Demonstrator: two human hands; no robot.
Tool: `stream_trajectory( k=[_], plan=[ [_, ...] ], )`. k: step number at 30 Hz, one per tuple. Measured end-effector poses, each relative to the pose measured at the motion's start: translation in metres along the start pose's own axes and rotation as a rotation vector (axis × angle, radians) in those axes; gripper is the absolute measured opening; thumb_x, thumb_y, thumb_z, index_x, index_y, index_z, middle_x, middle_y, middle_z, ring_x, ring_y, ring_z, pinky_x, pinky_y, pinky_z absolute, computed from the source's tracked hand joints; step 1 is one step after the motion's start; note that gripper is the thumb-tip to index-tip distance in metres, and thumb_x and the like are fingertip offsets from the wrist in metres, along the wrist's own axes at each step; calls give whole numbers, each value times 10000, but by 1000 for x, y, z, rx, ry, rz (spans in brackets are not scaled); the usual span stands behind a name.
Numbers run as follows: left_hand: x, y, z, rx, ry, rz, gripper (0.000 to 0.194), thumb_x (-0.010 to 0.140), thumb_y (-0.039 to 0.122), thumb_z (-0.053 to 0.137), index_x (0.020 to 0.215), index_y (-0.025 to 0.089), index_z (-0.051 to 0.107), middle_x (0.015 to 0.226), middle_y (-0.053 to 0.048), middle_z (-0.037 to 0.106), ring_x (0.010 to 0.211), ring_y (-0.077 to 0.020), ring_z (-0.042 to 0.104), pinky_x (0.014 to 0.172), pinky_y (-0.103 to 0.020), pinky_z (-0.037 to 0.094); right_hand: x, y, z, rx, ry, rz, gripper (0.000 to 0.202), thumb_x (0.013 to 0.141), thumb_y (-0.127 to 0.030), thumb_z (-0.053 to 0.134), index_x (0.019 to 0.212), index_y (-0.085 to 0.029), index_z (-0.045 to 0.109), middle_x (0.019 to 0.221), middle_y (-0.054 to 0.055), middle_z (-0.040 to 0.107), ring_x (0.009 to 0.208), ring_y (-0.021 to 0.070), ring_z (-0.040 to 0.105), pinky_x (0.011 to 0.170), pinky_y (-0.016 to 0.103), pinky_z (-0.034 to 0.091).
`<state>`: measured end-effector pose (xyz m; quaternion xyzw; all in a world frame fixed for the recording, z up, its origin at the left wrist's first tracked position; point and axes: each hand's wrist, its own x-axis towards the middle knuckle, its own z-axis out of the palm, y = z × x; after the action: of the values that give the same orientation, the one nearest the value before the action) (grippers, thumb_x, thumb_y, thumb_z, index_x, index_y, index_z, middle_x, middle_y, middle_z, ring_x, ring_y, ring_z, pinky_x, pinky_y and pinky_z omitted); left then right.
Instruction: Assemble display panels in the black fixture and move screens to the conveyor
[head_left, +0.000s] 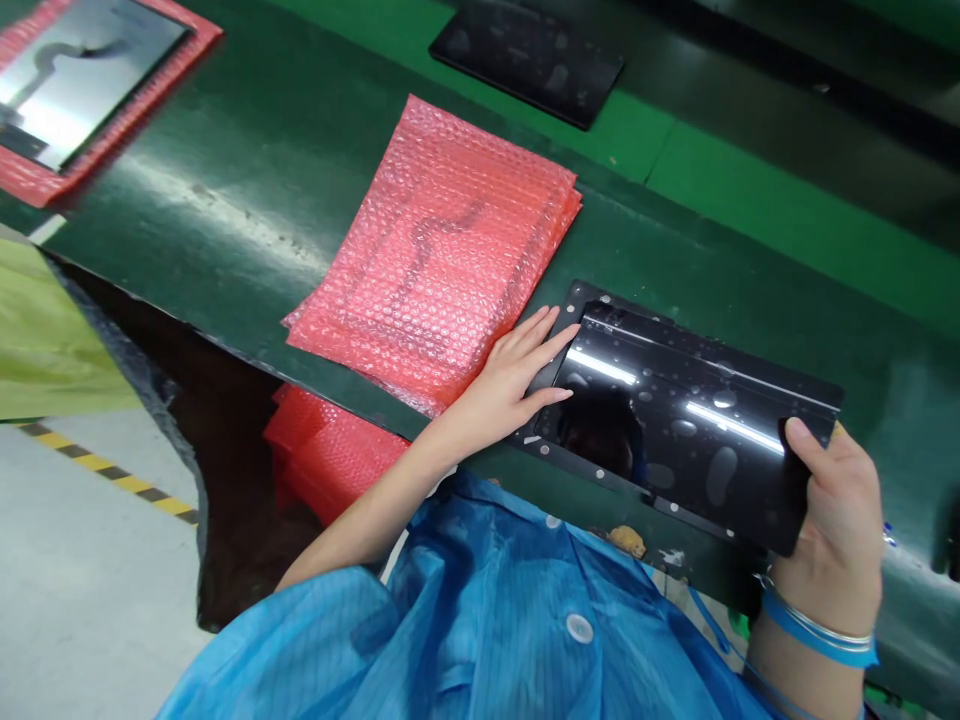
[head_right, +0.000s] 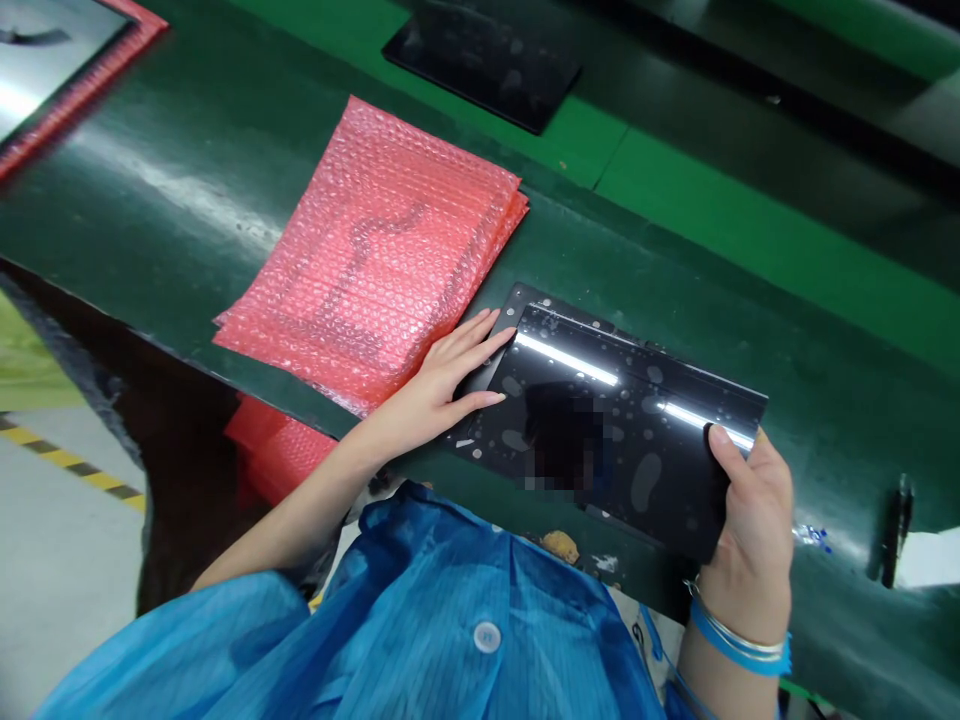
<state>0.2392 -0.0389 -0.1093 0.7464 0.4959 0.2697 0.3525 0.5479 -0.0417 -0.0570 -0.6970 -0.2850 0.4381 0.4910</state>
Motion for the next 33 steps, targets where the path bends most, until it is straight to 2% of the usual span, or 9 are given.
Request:
stream_trajectory(
  k=[8,15,22,28,31,33],
  plan=[
    [-1,0,1,21,8,-1,637,996,552,496,1582,362,335,1696,-69,207,1569,-301,169,1244,-548,193,1,1,-1,-42,-4,-44,383,581,-349,859,890,-178,712,750,28,716,845,267,725,843,454,589],
    [0,1,2,88,9,24,465,1021,431,505,1479,357,523,1700,-54,195,1568,-309,168,1236,-552,213,1,-5,0,-88,4,-20,419,542,-347,861,886,-170,699,715,20,704,826,268,719,829,455,589],
    [1,-1,6,119,22,31,492,972,490,585,1452,391,547,1702,-49,189,1565,-326,174,1217,-571,248,3,-9,1,-99,1,3,482,518,-372,876,921,-177,697,764,44,718,880,298,716,815,450,585],
    [0,0,7,151,30,58,503,973,466,593,1461,353,544,1699,-84,187,1564,-338,174,1212,-580,258,8,-5,-1,-122,2,30,515,494,-410,891,918,-198,689,750,21,703,770,254,693,749,400,562],
    [0,2,6,175,19,56,494,983,418,594,1467,338,537,1700,-92,179,1566,-334,165,1211,-578,267,10,-7,-6,-224,-33,36,545,514,-520,852,937,-226,672,742,9,684,688,237,645,664,376,516],
    [0,3,6,193,12,48,489,989,376,594,1472,333,531,1700,-92,182,1567,-326,165,1211,-568,274,14,-11,-12,-497,-34,-33,475,578,-636,755,810,-235,650,658,9,624,619,223,567,600,350,440]
  ],
)
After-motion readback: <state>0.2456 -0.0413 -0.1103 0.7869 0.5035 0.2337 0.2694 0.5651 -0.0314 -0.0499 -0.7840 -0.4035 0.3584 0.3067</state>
